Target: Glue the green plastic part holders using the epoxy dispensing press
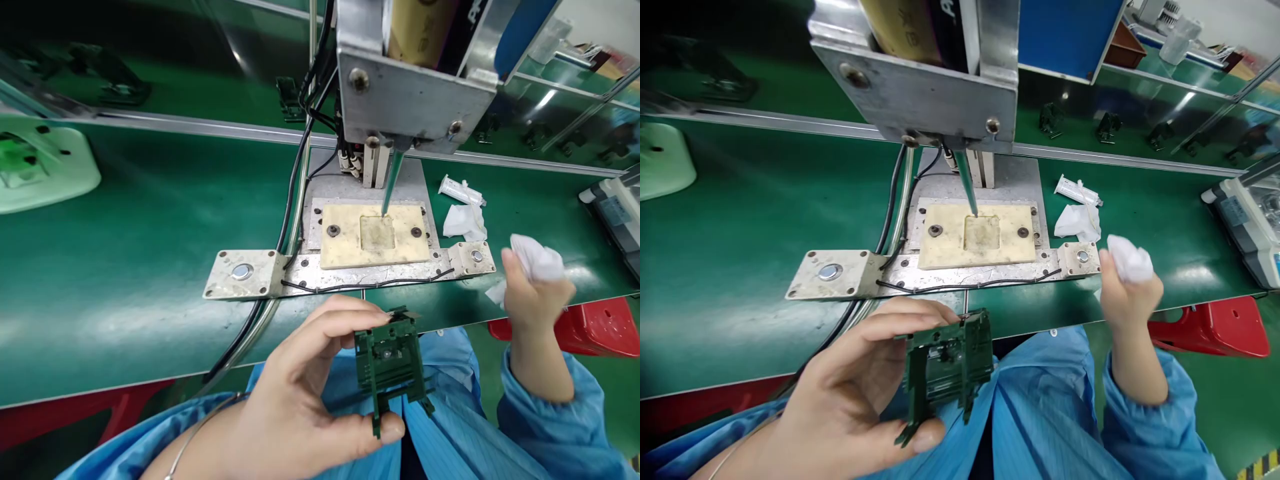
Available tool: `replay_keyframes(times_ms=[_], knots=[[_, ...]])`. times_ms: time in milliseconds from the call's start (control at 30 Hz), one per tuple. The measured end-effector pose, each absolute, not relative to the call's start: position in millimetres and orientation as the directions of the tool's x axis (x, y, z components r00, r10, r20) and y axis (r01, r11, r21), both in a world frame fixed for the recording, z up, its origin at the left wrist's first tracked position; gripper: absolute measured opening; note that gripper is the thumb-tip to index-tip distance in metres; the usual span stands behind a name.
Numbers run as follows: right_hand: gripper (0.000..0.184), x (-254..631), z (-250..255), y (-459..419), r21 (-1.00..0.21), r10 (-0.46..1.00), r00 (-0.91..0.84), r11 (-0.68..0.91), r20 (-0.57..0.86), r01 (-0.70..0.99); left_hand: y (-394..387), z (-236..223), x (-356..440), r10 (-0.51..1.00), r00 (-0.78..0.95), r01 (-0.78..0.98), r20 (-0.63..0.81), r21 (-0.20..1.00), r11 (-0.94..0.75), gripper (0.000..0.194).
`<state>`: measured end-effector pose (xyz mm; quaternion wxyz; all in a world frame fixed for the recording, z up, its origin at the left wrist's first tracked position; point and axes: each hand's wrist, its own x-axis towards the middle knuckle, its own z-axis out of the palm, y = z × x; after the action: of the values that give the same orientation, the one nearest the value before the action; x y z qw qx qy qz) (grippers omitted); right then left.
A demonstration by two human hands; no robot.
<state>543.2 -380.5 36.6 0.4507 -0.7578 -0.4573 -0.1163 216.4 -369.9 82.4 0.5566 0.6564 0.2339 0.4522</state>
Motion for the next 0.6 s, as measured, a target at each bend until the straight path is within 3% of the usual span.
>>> replay_keyframes(times_ms=[100,167,300,367,467,600], knots=[[0.039,592.8,19.3,-322.2,-0.749,0.608,0.741,-0.341,0.285,0.568,-370.6,80.1,215.4,0.821,0.47,-0.184,0.323,0.946,-0.267,0.064],[0.039,611.6,12.0,-298.1,-0.809,0.628,0.758,-0.346,0.177,0.475,-371.5,79.1,214.4,0.828,0.463,-0.17,0.317,0.948,-0.268,0.063],[0.035,609.0,9.0,-275.8,-0.851,0.704,0.687,-0.238,0.182,0.469,-373.3,79.1,213.5,0.858,0.434,-0.096,0.275,0.961,-0.26,0.062],[0.027,601.5,10.8,-266.8,-0.813,0.696,0.698,-0.3,0.171,0.499,-373.5,79.9,214.2,0.862,0.433,-0.082,0.263,0.964,-0.252,0.061],[0.03,598.3,17.0,-255.8,-0.79,0.653,0.742,-0.372,0.149,0.487,-373.2,81.6,216.1,0.854,0.44,-0.095,0.279,0.96,-0.264,0.06],[0.023,598.0,38.2,-278.3,-0.875,0.625,0.752,-0.223,0.209,0.429,-373.5,84.1,216.5,0.849,0.424,-0.112,0.315,0.949,-0.296,0.06]])
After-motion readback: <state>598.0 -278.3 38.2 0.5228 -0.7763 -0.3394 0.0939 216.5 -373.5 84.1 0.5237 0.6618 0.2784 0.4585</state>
